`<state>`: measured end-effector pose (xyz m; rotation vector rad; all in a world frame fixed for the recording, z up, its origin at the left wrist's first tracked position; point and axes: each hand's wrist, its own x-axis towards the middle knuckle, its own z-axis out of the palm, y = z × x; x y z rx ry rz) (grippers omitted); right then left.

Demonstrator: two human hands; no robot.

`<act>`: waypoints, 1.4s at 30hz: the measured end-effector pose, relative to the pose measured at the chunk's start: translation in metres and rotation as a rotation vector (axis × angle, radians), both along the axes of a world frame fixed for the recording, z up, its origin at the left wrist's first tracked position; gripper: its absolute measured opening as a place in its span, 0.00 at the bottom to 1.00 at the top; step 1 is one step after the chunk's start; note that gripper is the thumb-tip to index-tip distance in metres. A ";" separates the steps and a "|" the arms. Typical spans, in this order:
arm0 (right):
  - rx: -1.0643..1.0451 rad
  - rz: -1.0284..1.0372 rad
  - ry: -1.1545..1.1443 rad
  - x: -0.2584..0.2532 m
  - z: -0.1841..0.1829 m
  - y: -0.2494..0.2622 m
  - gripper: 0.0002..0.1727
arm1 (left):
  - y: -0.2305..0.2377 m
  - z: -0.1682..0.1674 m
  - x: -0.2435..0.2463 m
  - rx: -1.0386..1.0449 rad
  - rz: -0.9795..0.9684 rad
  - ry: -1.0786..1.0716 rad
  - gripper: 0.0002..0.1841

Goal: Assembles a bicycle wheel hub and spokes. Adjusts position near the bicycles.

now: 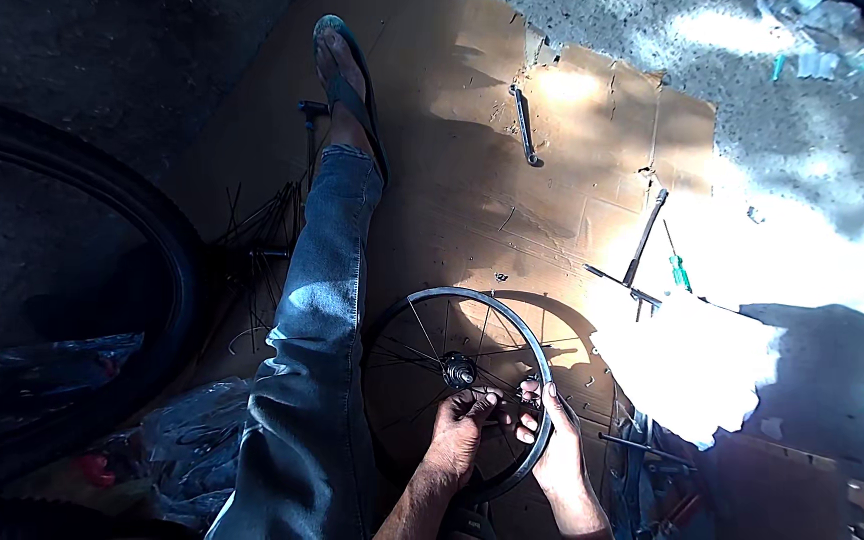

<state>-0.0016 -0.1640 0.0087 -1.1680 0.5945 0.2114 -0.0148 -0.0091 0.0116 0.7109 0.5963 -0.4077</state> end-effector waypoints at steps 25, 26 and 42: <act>0.122 -0.016 -0.052 -0.003 -0.008 -0.012 0.24 | -0.005 -0.005 -0.003 -0.044 0.002 -0.028 0.10; 0.116 -0.016 -0.052 -0.003 -0.008 -0.012 0.24 | -0.005 -0.004 -0.003 -0.043 0.004 -0.024 0.10; 0.154 -0.034 -0.074 -0.006 -0.005 -0.017 0.25 | -0.012 -0.005 -0.004 -0.033 -0.023 -0.055 0.09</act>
